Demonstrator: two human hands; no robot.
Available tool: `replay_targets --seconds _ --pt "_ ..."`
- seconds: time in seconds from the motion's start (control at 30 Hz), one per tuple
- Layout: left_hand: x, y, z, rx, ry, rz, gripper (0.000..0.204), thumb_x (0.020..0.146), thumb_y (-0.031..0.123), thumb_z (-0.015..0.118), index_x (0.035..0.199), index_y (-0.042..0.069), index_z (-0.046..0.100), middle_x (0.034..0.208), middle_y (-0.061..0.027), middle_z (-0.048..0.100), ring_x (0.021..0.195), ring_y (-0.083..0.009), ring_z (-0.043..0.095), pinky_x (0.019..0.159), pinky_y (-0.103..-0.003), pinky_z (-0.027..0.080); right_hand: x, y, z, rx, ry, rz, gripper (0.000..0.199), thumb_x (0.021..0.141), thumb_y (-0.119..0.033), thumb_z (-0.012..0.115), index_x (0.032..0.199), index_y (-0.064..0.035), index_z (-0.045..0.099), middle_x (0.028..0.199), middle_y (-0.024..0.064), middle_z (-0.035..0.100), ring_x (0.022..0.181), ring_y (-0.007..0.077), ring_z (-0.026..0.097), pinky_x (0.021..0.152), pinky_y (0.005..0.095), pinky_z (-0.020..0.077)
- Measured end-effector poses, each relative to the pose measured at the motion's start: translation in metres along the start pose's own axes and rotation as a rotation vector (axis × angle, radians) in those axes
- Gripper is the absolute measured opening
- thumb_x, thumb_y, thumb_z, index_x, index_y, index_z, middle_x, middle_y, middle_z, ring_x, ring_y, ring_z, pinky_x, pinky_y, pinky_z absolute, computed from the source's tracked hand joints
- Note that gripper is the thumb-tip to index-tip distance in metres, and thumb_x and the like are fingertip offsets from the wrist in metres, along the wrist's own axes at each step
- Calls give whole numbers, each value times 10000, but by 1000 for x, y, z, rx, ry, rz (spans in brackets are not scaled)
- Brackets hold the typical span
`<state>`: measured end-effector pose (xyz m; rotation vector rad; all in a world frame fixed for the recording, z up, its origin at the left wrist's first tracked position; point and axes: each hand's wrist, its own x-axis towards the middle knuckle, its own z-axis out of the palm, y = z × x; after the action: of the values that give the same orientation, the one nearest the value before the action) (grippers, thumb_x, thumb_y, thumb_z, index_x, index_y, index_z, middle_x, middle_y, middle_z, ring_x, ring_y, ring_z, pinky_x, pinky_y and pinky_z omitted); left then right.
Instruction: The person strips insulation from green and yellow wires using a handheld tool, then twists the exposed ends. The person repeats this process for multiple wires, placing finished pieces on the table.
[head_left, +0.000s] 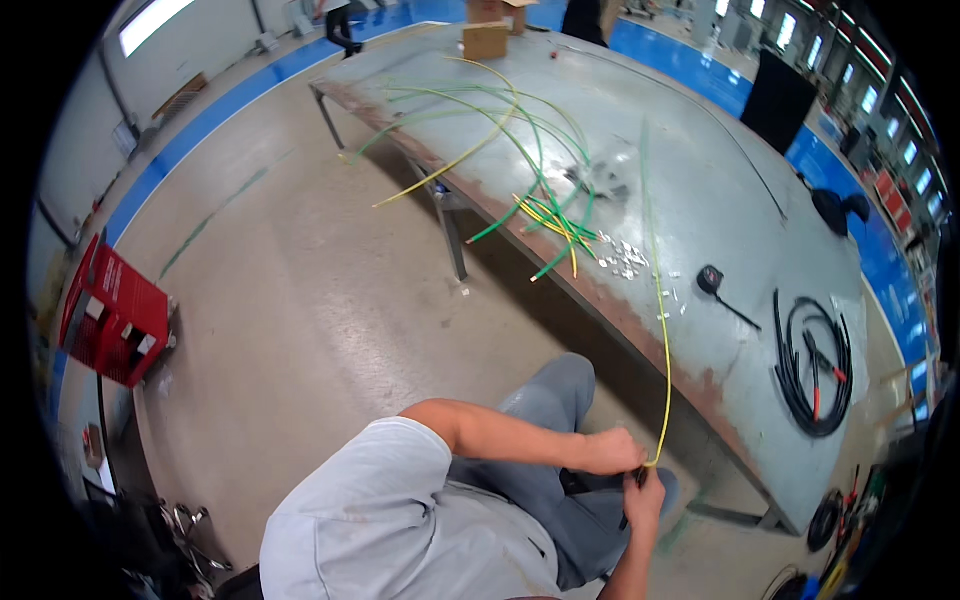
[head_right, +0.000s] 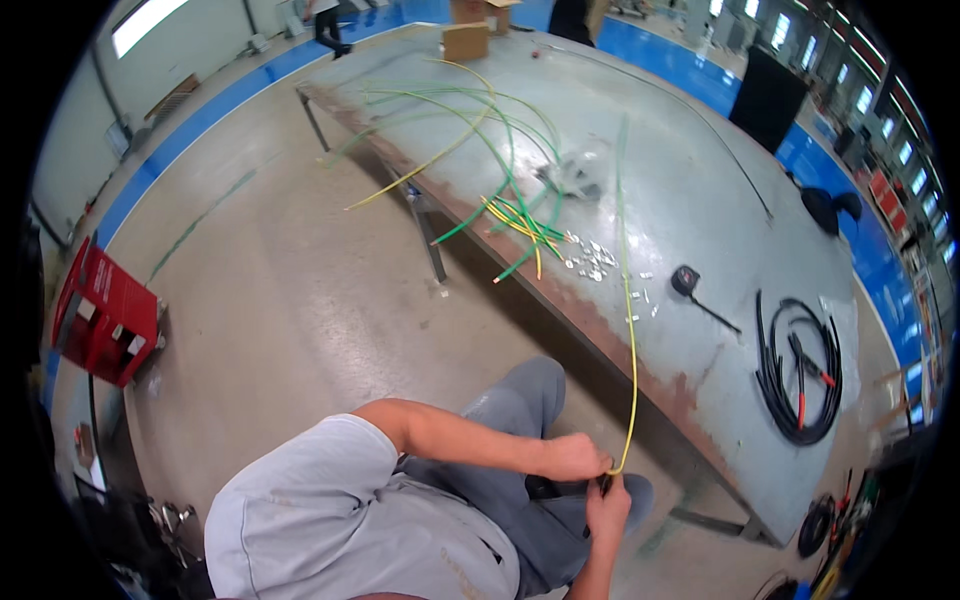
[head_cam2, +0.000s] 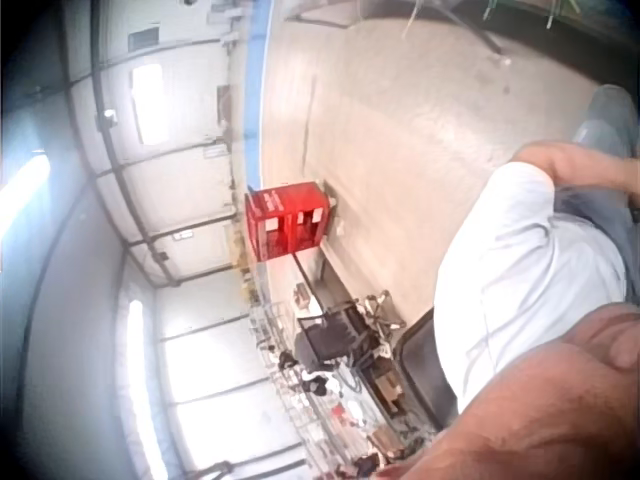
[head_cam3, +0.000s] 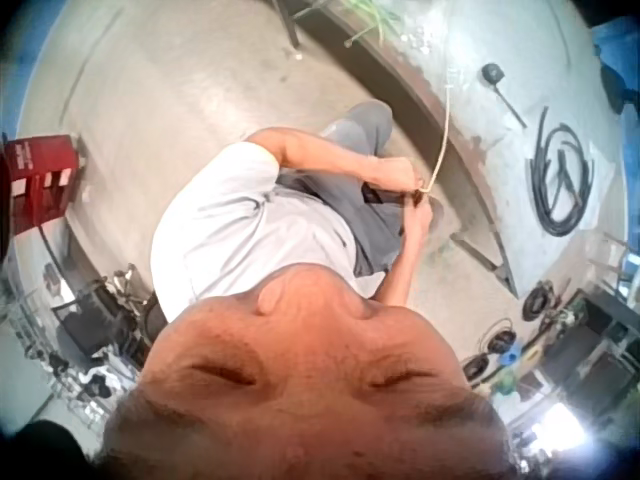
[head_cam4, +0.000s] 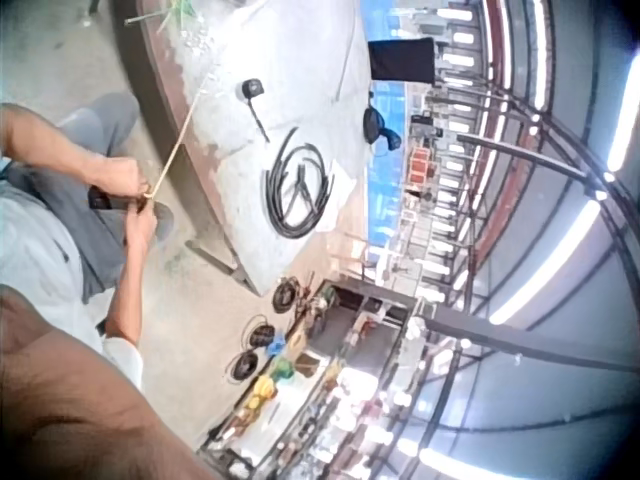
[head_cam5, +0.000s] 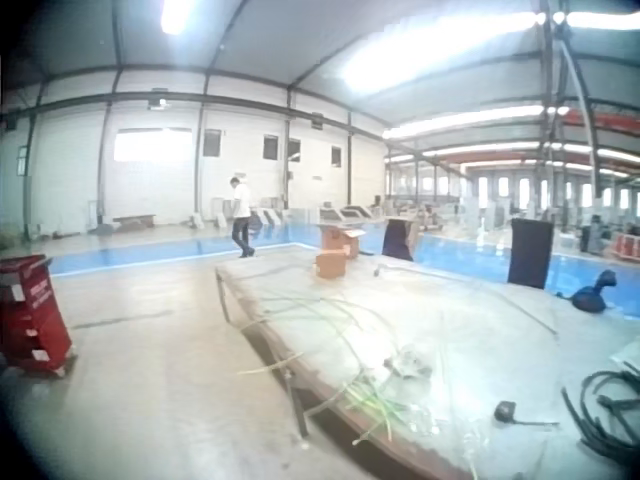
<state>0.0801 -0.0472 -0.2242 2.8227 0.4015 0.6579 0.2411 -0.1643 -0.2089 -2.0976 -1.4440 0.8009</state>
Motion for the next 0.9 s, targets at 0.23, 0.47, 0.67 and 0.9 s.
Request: replay_targets --seconds 0.23,0.47,0.67,0.9 --pt "4 -6 -45 -198 96 -169 129 823 162 730 925 104 677 817 -113 694 718 -336 725 581 -460 567 13 -39 -19 835 -308 196 391 919 -37 582 1302 13 640 1115 98 688 996 211 708 751 376 675" --pt "5 -7 -57 -325 46 -236 54 920 51 652 912 -1 641 783 -174 671 661 -347 690 574 -439 531 17 9 -18 565 148 178 294 918 15 556 1202 35 628 1135 130 673 1050 234 697 756 410 672" --pt "8 -9 -90 -715 -5 -580 165 1020 108 646 1081 -26 721 712 -70 645 596 -116 630 571 -299 494 15 45 -96 1247 511 107 336 944 20 513 1274 -7 574 1227 156 663 1121 285 703 953 413 596" --pt "23 2 -121 -875 26 -648 185 1051 120 632 1118 -21 731 743 -5 651 634 -75 627 582 -261 489 9 23 -54 1471 -47 108 242 966 -14 527 1193 16 605 981 132 670 929 276 710 853 389 578"
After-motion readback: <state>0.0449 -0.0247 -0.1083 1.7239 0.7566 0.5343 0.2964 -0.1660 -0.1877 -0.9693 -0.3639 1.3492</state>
